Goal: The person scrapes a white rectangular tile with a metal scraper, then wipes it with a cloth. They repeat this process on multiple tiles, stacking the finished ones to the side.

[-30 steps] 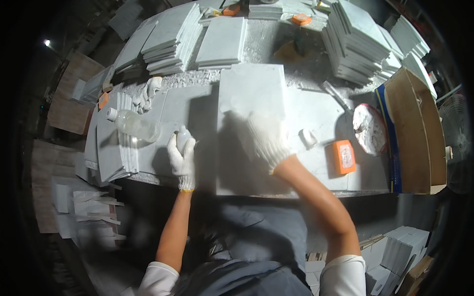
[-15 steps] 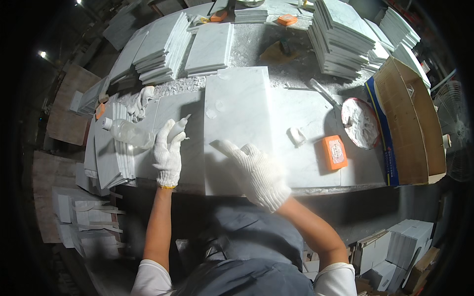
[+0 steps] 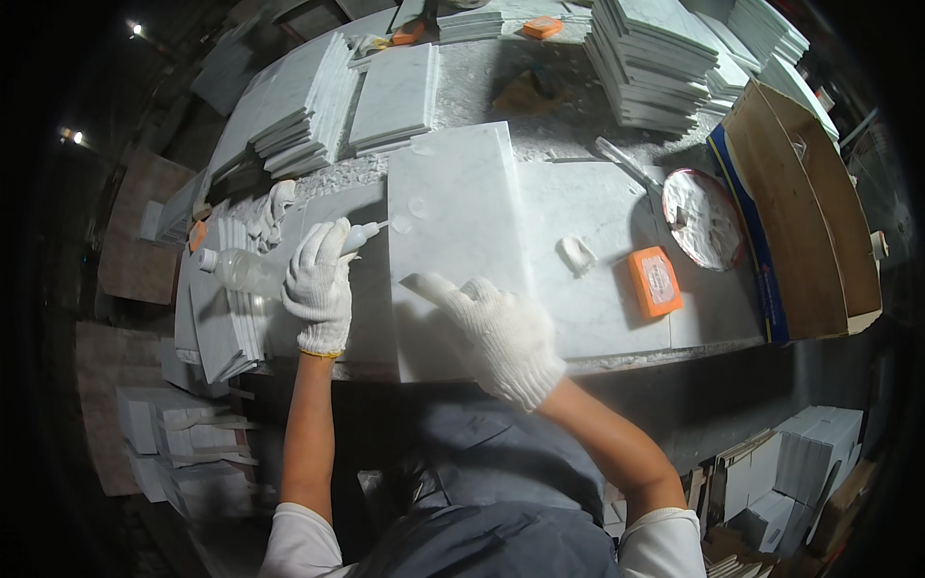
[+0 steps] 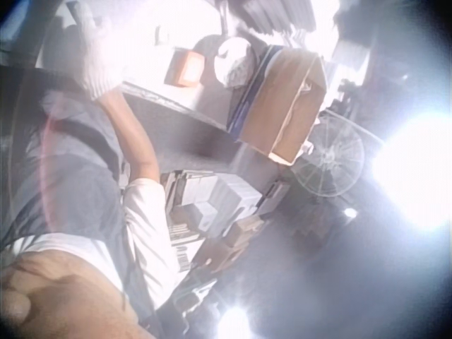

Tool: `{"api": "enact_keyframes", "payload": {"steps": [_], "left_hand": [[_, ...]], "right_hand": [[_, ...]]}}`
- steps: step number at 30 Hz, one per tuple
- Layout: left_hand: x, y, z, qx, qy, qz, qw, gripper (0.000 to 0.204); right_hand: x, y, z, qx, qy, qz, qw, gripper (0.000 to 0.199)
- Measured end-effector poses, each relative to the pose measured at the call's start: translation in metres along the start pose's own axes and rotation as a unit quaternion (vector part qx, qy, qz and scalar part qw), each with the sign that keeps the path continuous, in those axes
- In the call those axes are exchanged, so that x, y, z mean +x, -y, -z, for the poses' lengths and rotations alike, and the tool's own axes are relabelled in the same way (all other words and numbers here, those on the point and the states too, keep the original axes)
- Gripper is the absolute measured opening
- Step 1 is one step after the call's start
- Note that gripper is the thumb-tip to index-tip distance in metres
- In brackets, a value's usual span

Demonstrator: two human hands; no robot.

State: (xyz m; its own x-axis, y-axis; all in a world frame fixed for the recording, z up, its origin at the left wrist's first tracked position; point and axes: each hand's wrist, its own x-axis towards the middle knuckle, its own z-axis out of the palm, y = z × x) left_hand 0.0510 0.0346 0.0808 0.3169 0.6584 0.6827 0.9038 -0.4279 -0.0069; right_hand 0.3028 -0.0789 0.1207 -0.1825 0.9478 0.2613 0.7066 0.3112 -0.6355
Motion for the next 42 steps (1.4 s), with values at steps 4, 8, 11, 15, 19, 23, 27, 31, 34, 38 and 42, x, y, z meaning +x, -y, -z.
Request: {"api": "enact_keyframes", "payload": {"steps": [4, 8, 11, 15, 19, 23, 27, 31, 34, 38, 42], "left_hand": [[0.0027, -0.0029, 0.0008, 0.006, -0.019, -0.022, 1.0, 0.057], [0.0048, -0.0048, 0.0026, 0.028, -0.025, -0.04, 0.999, 0.054], [0.0062, -0.005, 0.0032, 0.027, -0.031, -0.049, 0.998, 0.053], [0.007, -0.0049, 0.0036, 0.033, -0.03, -0.052, 0.998, 0.054], [0.0062, -0.0059, 0.0043, 0.046, -0.027, -0.054, 0.997, 0.052], [0.0056, -0.0074, 0.0042, 0.051, -0.028, -0.051, 0.997, 0.056], [0.005, -0.008, 0.0029, 0.046, -0.039, -0.05, 0.997, 0.066], [0.0048, -0.0063, 0.002, 0.077, -0.037, -0.055, 0.995, 0.047], [0.0053, -0.0057, 0.0014, 0.08, -0.042, -0.061, 0.994, 0.045], [0.006, -0.0069, 0.0016, 0.083, -0.048, -0.061, 0.994, 0.044], [0.0059, -0.0083, 0.0025, 0.084, -0.044, -0.059, 0.994, 0.044]], "right_hand": [[-0.0012, -0.0023, -0.0004, 0.0, 0.007, 0.002, 1.0, 0.048], [-0.0019, -0.0038, -0.0002, -0.005, 0.044, 0.0, 0.999, 0.059], [-0.0014, -0.0037, -0.0001, 0.007, 0.016, 0.003, 1.0, 0.052], [-0.0011, -0.0035, 0.0014, -0.002, 0.038, 0.007, 0.999, 0.058], [-0.0007, -0.0032, 0.0014, -0.014, 0.044, 0.004, 0.999, 0.057], [-0.0003, -0.004, 0.0012, -0.014, 0.052, 0.003, 0.999, 0.057], [-0.0003, -0.0042, 0.0006, -0.009, 0.038, 0.01, 0.999, 0.056], [-0.0014, -0.0044, 0.0001, -0.009, 0.034, 0.01, 0.999, 0.057], [-0.0016, -0.0056, -0.0004, -0.013, 0.039, 0.008, 0.999, 0.058], [-0.0007, -0.007, -0.0017, -0.008, 0.036, 0.017, 0.999, 0.058], [-0.001, -0.0066, -0.0015, -0.008, 0.039, 0.012, 0.999, 0.057]]}}
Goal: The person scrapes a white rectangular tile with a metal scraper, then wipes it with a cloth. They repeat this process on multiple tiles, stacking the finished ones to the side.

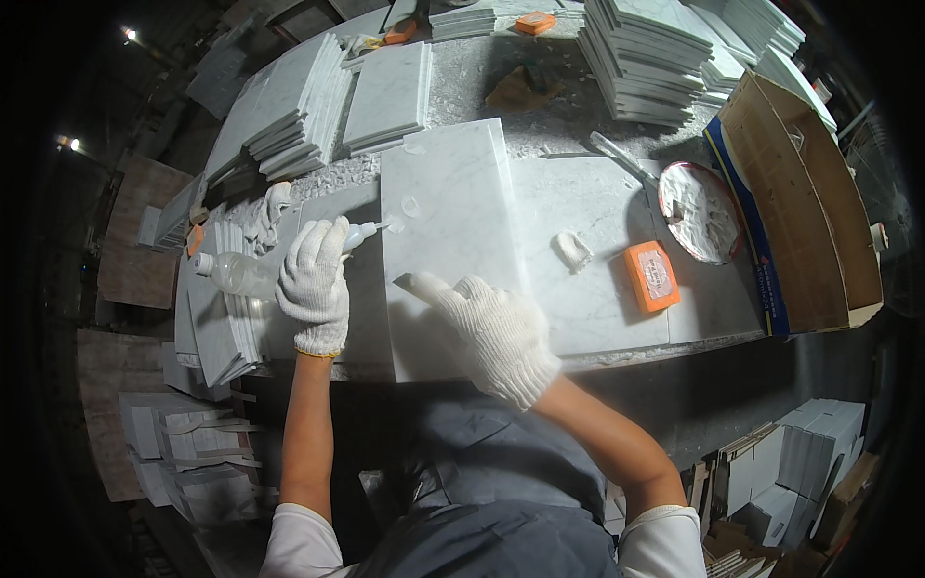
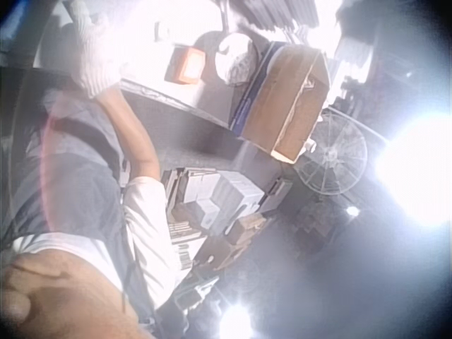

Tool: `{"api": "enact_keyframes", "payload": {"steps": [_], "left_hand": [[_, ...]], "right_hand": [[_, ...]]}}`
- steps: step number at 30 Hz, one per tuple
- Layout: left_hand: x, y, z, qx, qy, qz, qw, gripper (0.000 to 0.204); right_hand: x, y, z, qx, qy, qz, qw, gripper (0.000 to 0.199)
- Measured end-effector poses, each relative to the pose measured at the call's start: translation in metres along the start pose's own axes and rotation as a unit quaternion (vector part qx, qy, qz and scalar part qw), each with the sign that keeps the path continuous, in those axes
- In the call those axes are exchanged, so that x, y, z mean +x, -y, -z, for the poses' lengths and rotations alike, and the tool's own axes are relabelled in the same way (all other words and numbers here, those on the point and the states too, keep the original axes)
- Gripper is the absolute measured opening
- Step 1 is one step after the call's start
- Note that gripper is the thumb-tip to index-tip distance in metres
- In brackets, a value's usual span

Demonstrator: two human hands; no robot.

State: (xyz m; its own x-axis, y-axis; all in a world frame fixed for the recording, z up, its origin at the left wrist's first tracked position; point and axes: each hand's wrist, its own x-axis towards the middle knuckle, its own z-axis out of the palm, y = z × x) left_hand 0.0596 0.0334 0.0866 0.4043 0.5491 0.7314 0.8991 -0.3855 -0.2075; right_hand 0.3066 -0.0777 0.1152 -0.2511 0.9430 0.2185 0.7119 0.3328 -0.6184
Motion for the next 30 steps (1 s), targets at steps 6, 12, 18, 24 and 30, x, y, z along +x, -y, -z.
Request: {"api": "enact_keyframes", "payload": {"steps": [6, 12, 18, 24, 30], "left_hand": [[-0.003, -0.001, -0.002, -0.057, 0.002, 0.019, 0.998, 0.057], [-0.018, -0.006, 0.001, -0.431, 0.049, 0.326, 0.84, 0.052], [-0.047, 0.001, -0.003, -0.396, 0.102, 0.454, 0.792, 0.049], [-0.071, 0.013, -0.025, -0.339, 0.134, 0.493, 0.79, 0.054], [-0.093, 0.014, -0.039, -0.265, 0.128, 0.442, 0.847, 0.049]], "right_hand": [[0.002, 0.008, 0.007, 0.005, 0.003, -0.021, 1.0, 0.053], [-0.011, 0.01, 0.026, 0.107, 0.01, -0.029, 0.994, 0.046], [-0.071, -0.029, 0.039, 0.362, -0.03, -0.151, 0.919, 0.049], [-0.103, -0.045, 0.048, 0.415, -0.098, -0.322, 0.845, 0.068], [-0.098, -0.053, 0.045, 0.557, -0.12, -0.311, 0.76, 0.047]]}}
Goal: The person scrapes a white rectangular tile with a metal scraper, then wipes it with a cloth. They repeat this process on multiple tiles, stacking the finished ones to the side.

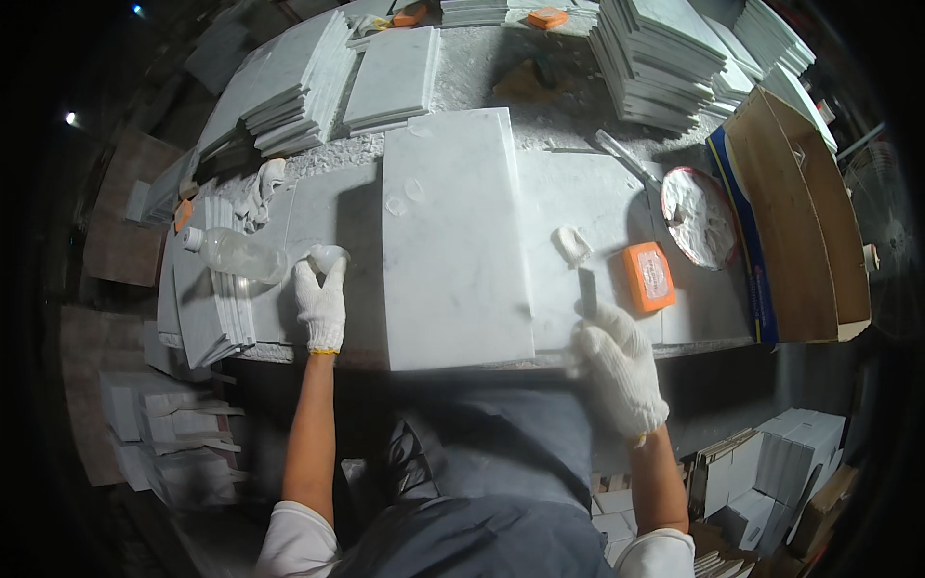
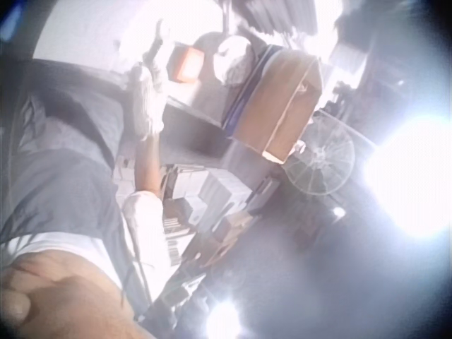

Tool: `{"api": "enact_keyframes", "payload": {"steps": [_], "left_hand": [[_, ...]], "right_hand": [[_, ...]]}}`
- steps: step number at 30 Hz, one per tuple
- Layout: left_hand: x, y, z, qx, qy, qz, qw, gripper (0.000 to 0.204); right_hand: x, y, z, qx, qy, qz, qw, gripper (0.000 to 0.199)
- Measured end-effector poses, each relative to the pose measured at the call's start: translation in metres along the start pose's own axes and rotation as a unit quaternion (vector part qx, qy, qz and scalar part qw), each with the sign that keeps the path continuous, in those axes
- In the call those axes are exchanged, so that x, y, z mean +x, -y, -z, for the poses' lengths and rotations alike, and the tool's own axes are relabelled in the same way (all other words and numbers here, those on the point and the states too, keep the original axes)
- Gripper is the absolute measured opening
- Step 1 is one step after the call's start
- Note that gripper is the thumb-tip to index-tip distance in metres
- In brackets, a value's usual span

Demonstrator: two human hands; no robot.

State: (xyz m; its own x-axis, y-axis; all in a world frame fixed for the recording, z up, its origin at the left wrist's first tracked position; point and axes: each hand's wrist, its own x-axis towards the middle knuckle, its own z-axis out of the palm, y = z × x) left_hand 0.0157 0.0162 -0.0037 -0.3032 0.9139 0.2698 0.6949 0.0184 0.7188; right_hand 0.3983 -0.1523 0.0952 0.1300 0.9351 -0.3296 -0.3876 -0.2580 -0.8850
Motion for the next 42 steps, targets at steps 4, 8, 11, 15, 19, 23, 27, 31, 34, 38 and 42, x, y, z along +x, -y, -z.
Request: {"api": "enact_keyframes", "payload": {"steps": [4, 8, 11, 15, 19, 23, 27, 31, 34, 38, 42], "left_hand": [[-0.002, 0.003, 0.001, 0.032, 0.006, -0.014, 0.999, 0.051], [-0.018, -0.015, 0.017, -0.009, 0.002, -0.019, 1.0, 0.059], [-0.048, -0.046, 0.04, 0.027, -0.11, -0.054, 0.992, 0.066], [-0.073, -0.099, 0.058, -0.071, 0.033, -0.321, 0.944, 0.049], [-0.089, -0.14, 0.039, -0.023, 0.126, -0.436, 0.891, 0.045], [-0.096, -0.146, 0.028, -0.022, 0.15, -0.434, 0.888, 0.039], [-0.096, -0.137, 0.02, -0.019, 0.109, -0.436, 0.893, 0.041], [-0.096, -0.132, 0.014, -0.028, 0.104, -0.41, 0.906, 0.028], [-0.095, -0.131, 0.012, -0.043, 0.097, -0.414, 0.904, 0.021], [-0.094, -0.131, 0.013, -0.042, 0.094, -0.419, 0.902, 0.018], [-0.094, -0.129, 0.015, -0.06, 0.157, -0.383, 0.908, 0.02]], "right_hand": [[0.011, 0.0, 0.007, 0.04, -0.014, 0.022, 0.999, 0.032], [0.024, 0.008, 0.008, 0.006, -0.017, 0.088, 0.996, 0.036], [0.043, 0.03, 0.005, -0.143, -0.072, 0.074, 0.984, 0.04], [0.077, 0.057, -0.022, -0.251, -0.04, 0.074, 0.964, 0.041], [0.138, 0.062, -0.079, -0.462, -0.019, 0.173, 0.869, 0.044], [0.176, 0.06, -0.119, -0.577, -0.047, 0.237, 0.78, 0.042], [0.202, 0.055, -0.137, -0.644, -0.038, 0.249, 0.722, 0.032], [0.21, 0.044, -0.136, -0.613, -0.016, 0.278, 0.739, 0.028], [0.216, 0.037, -0.145, -0.635, -0.016, 0.294, 0.715, 0.034], [0.221, 0.042, -0.158, -0.628, -0.009, 0.3, 0.718, 0.033], [0.214, 0.047, -0.156, -0.61, -0.017, 0.241, 0.755, 0.031]]}}
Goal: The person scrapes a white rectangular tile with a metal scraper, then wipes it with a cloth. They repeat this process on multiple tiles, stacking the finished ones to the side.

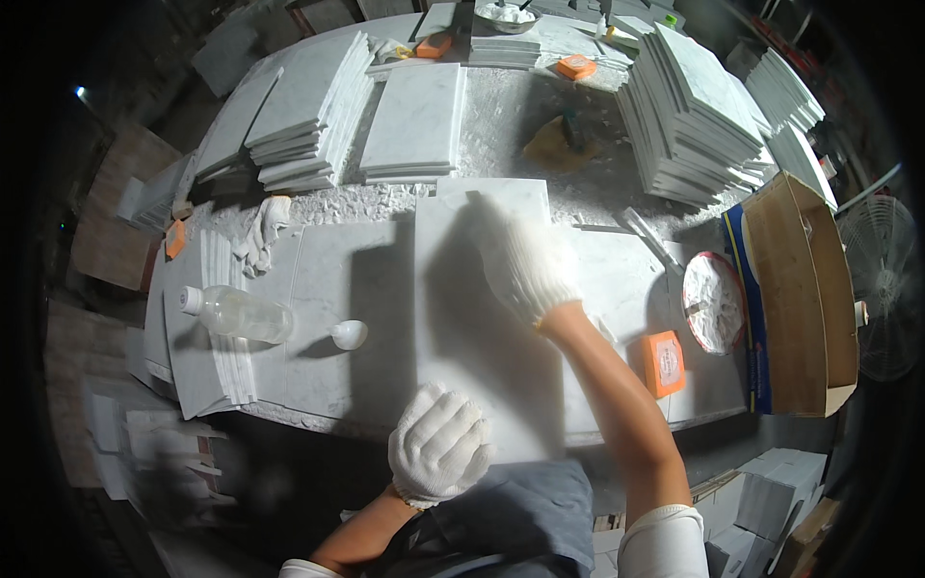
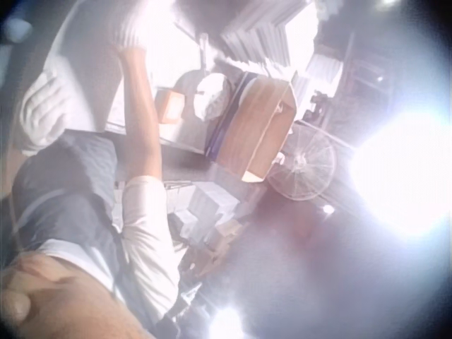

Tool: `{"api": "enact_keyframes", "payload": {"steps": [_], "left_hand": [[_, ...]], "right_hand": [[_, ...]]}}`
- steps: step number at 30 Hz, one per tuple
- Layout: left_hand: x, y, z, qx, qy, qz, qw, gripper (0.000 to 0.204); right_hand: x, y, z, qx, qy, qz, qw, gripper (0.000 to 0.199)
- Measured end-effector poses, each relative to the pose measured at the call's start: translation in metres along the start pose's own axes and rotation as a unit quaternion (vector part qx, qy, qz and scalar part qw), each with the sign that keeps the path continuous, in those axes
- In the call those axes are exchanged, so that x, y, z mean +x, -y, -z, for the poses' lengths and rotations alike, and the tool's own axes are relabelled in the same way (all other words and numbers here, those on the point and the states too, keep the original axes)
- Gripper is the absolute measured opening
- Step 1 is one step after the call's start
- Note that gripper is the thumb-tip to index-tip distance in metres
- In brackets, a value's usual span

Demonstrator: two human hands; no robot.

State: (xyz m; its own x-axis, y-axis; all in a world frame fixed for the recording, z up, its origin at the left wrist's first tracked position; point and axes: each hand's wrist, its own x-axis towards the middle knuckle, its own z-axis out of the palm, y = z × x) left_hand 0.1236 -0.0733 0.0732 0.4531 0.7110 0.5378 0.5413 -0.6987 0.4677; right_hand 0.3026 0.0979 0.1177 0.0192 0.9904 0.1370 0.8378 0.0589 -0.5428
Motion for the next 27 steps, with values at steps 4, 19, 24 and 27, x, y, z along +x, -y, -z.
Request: {"api": "enact_keyframes", "payload": {"steps": [4, 19, 24, 27], "left_hand": [[-0.001, 0.005, -0.002, -0.01, -0.003, -0.017, 1.0, 0.017], [0.004, 0.009, -0.003, -0.009, -0.07, -0.071, 0.995, 0.013], [0.004, 0.006, 0.0, -0.023, -0.044, -0.057, 0.997, 0.016], [0.001, 0.006, 0.0, -0.028, -0.056, -0.042, 0.997, 0.018]], "right_hand": [[0.008, 0.01, -0.01, 0.012, -0.003, 0.023, 1.0, 0.032], [0.021, 0.02, -0.02, 0.023, 0.03, 0.0, 0.999, 0.034], [0.015, 0.012, -0.006, 0.08, 0.022, 0.067, 0.994, 0.035], [0.002, -0.002, -0.004, 0.15, -0.012, 0.032, 0.988, 0.032]]}}
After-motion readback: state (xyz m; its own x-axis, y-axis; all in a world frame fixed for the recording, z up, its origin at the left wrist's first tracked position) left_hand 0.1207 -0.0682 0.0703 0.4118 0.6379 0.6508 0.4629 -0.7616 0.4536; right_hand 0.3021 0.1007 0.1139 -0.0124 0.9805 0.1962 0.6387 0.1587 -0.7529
